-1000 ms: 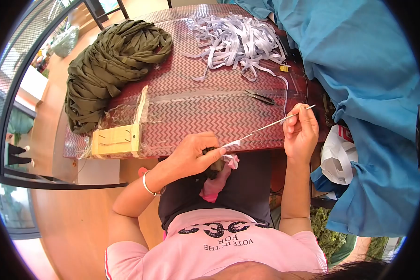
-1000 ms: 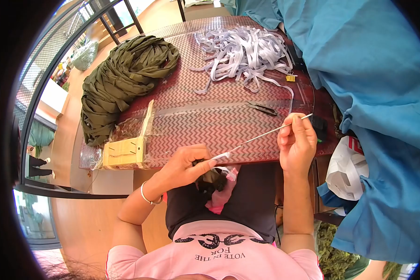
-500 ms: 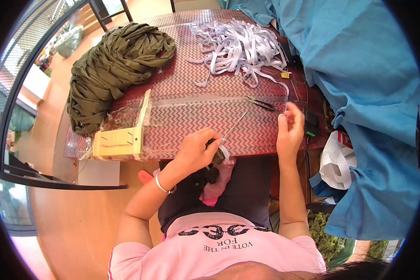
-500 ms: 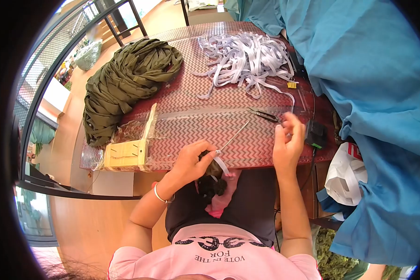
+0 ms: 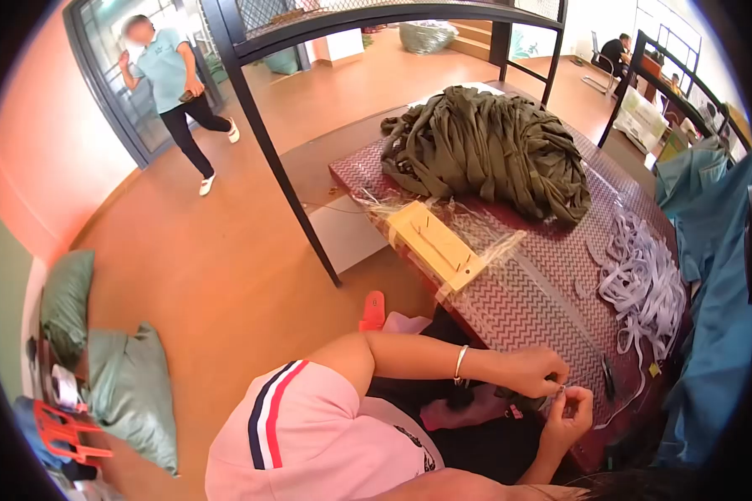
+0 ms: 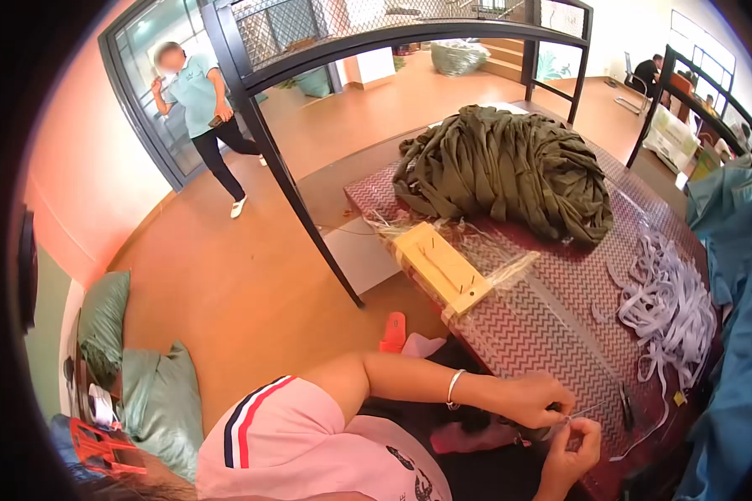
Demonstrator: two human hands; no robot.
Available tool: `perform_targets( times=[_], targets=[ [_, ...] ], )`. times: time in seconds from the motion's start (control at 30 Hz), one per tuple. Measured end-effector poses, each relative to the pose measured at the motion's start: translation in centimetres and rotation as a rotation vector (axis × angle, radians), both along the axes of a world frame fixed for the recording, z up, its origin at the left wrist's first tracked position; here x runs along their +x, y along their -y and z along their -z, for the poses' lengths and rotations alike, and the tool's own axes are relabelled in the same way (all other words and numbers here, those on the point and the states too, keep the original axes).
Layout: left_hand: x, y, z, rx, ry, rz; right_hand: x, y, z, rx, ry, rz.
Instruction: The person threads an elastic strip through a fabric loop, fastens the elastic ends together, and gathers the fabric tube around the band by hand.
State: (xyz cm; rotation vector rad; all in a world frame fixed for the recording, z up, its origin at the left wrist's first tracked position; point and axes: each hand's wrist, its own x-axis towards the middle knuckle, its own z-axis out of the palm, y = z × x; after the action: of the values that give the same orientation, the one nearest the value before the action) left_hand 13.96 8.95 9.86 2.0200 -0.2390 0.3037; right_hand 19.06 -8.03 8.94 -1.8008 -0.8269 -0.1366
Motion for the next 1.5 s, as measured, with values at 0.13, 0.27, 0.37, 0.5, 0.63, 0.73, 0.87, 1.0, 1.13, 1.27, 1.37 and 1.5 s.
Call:
perform_targets(
  times=[0.13,0.27,0.37,0.5,0.63,0.73,0.87,1.0,1.13,1.27,1.37,1.5],
  targets=[
    [-0.4,0.1,0.1,0.037,0.023,-0.106,0.5,-0.6,0.1,-0.052,-0.065,-0.075],
    [-0.8,-0.1,0.3,0.02,-0.019,-0.09,1.5,0.0,0.8,-0.075,-0.125,-0.156],
    [-0.6,-0.1,1.1,-0.078,0.002,-0.047,2.5,0.3,0.5,0.046,-0.091,-0.096],
    [-0.9,-0.2,0.1,-0.453,-0.177,0.075,3.6,-0.3,1.3,0.3,-0.206,-0.073],
    [-0.9,0.7,0.5,-0.617,-0.073,0.042,3.8,-0.2,0.7,0.425,-0.387,-0.194],
    [-0.2,0.8,1.2,-0.568,0.008,0.055,3.8,-0.7,0.2,0.471,-0.439,-0.244],
    [-0.3,0.1,1.2,-0.598,0.051,0.126,0.7,-2.9,-2.7,0.459,-0.593,-0.157],
    [-1.0,-0.3,1.1,-0.715,-0.024,0.15,0.8,-3.0,-3.6,0.201,-0.43,-0.356],
    [-2.3,-1.3,-1.0,-0.913,-0.384,0.238,1.5,-2.4,-3.6,0.163,-0.506,-0.453],
    [-2.3,-1.1,-0.2,-1.088,-0.461,0.379,2.0,-1.6,-2.1,0.351,-0.734,-0.598],
    [-2.3,-0.9,0.4,-1.062,-0.421,0.401,1.7,-1.5,-1.7,0.465,-0.821,-0.686],
    [-2.1,-0.8,0.3,-1.02,-0.431,0.379,1.4,-1.1,-2.1,0.441,-0.815,-0.644]
  ],
)
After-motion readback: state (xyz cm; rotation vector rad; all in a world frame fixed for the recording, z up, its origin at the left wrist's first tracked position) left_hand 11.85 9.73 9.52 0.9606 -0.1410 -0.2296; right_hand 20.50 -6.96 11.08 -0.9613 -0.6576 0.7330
